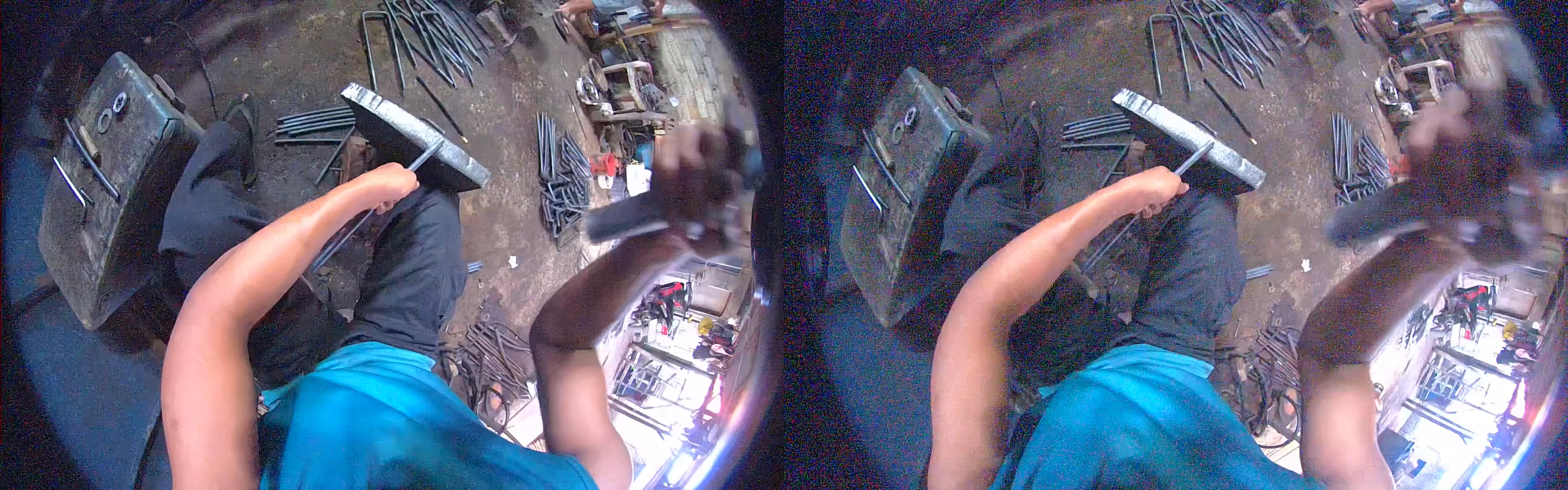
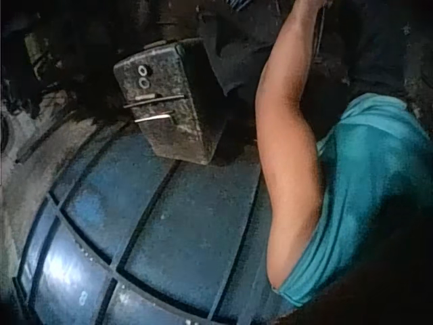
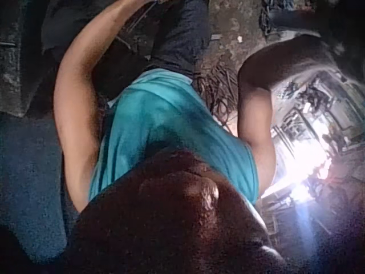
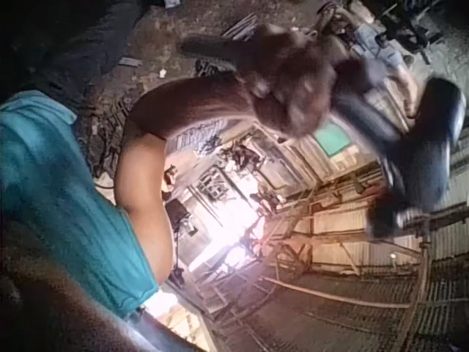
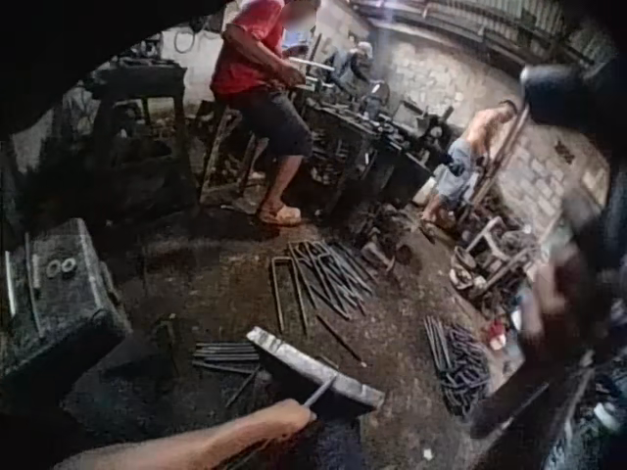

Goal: Hammering and bending a metal rod against a metal block in a workshop.

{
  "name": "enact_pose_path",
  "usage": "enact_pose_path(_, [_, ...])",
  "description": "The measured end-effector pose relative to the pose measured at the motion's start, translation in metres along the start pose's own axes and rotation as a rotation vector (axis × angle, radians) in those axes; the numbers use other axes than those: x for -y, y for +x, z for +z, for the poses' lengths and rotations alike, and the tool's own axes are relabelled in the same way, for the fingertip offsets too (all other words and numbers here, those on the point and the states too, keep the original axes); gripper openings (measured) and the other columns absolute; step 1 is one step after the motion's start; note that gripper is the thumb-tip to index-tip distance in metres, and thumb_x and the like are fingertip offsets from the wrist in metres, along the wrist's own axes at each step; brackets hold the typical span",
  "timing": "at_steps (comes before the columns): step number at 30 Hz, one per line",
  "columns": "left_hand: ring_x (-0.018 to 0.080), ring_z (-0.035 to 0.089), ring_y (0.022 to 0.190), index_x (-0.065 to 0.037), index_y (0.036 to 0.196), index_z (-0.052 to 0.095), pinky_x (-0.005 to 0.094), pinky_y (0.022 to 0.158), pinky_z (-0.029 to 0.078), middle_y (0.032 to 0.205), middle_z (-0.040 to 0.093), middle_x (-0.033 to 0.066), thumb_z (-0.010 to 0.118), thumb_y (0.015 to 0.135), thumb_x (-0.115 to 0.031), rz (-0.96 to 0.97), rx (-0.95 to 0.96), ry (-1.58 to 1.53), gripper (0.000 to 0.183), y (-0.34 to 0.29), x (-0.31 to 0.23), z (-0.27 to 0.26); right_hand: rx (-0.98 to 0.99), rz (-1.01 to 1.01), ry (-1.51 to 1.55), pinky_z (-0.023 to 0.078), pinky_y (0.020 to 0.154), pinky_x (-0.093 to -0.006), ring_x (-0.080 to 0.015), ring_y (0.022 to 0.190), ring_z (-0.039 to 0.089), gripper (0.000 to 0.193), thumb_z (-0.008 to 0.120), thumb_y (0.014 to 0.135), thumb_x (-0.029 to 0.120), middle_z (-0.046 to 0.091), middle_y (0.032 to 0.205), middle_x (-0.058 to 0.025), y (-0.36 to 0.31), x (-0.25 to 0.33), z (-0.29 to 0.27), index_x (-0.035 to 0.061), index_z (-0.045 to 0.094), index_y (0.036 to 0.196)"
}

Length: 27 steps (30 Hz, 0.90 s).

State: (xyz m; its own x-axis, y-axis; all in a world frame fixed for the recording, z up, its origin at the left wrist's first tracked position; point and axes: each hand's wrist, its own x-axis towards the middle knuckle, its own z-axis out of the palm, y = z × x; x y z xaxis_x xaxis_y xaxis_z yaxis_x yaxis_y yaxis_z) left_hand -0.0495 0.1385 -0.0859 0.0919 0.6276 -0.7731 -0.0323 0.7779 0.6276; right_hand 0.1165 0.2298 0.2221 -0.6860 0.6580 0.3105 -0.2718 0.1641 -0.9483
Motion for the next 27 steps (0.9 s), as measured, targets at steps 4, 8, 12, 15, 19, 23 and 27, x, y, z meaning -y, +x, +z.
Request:
enact_pose_path(4, [0.0110,0.032,0.040,-0.011,0.067,0.043,0.0295,0.036,0.024,0.055,0.034,-0.0021,0.051,0.092,-0.036,-0.030,0.110,-0.085,0.036,0.002,0.007,-0.010,-0.280,0.767,-0.111,0.032,0.040,-0.0257,-0.0065,0.042,0.042,0.020,0.065,0.078,0.021,0.040,0.054,0.0063,-0.054,-0.119,0.034,0.0131,0.046,0.073])
enact_pose_path(8, [0.0128,0.036,0.043,-0.008,0.075,0.048,0.0310,0.038,0.029,0.056,0.037,-0.0009,0.051,0.093,-0.035,0.024,0.176,0.088,0.033,0.000,0.018,0.003,-0.196,1.093,0.366,0.026,0.032,-0.0216,-0.0040,0.035,0.034,0.020,0.058,0.079,-0.001,0.035,0.051,0.0061,-0.059,-0.206,0.005,0.0106,0.043,0.071])
enact_pose_path(12, [0.0137,0.037,0.044,-0.008,0.071,0.045,0.0327,0.040,0.029,0.057,0.039,0.0000,0.052,0.094,-0.033,0.063,0.140,-0.021,0.035,-0.013,0.001,0.005,-0.153,0.905,0.161,0.027,0.031,-0.0212,-0.0040,0.034,0.033,0.013,0.061,0.079,0.006,0.040,0.051,0.0049,-0.035,-0.135,0.014,0.0065,0.050,0.073])
enact_pose_path(15, [0.0122,0.031,0.045,-0.009,0.067,0.041,0.0302,0.040,0.024,0.057,0.036,-0.0002,0.052,0.093,-0.032,0.048,0.123,-0.077,0.036,-0.010,-0.008,0.008,-0.119,0.670,0.013,0.033,0.027,-0.0252,-0.0077,0.034,0.036,0.017,0.065,0.080,0.021,0.044,0.051,0.0001,-0.023,-0.062,0.008,0.0039,0.061,0.083])
enact_pose_path(19, [0.0118,0.031,0.045,-0.010,0.067,0.041,0.0300,0.040,0.023,0.057,0.034,-0.0005,0.051,0.093,-0.031,-0.006,0.088,-0.113,0.035,0.013,-0.002,0.003,0.213,0.216,0.290,0.038,0.025,-0.0274,-0.0103,0.037,0.039,0.012,0.053,0.086,0.012,0.041,0.058,-0.0076,0.000,-0.002,0.036,0.0029,0.059,0.088])
enact_pose_path(23, [0.0121,0.030,0.043,-0.010,0.067,0.042,0.0308,0.038,0.022,0.054,0.032,-0.0012,0.050,0.093,-0.030,-0.018,0.053,-0.102,0.034,0.016,0.006,0.001,-0.153,0.114,-0.236,0.030,0.037,-0.0230,-0.0088,0.040,0.041,0.031,0.060,0.083,0.019,0.047,0.063,-0.0033,-0.053,-0.091,0.009,-0.0034,0.055,0.104])
enact_pose_path(27, [0.0126,0.031,0.041,-0.011,0.068,0.042,0.0314,0.037,0.022,0.052,0.033,-0.0014,0.051,0.093,-0.029,-0.006,0.086,-0.055,0.032,0.014,0.003,0.000,-0.164,1.042,0.318,0.027,0.034,-0.0246,-0.0059,0.035,0.031,0.022,0.063,0.079,0.005,0.034,0.049,0.0063,-0.077,-0.201,0.016,0.0126,0.046,0.067])
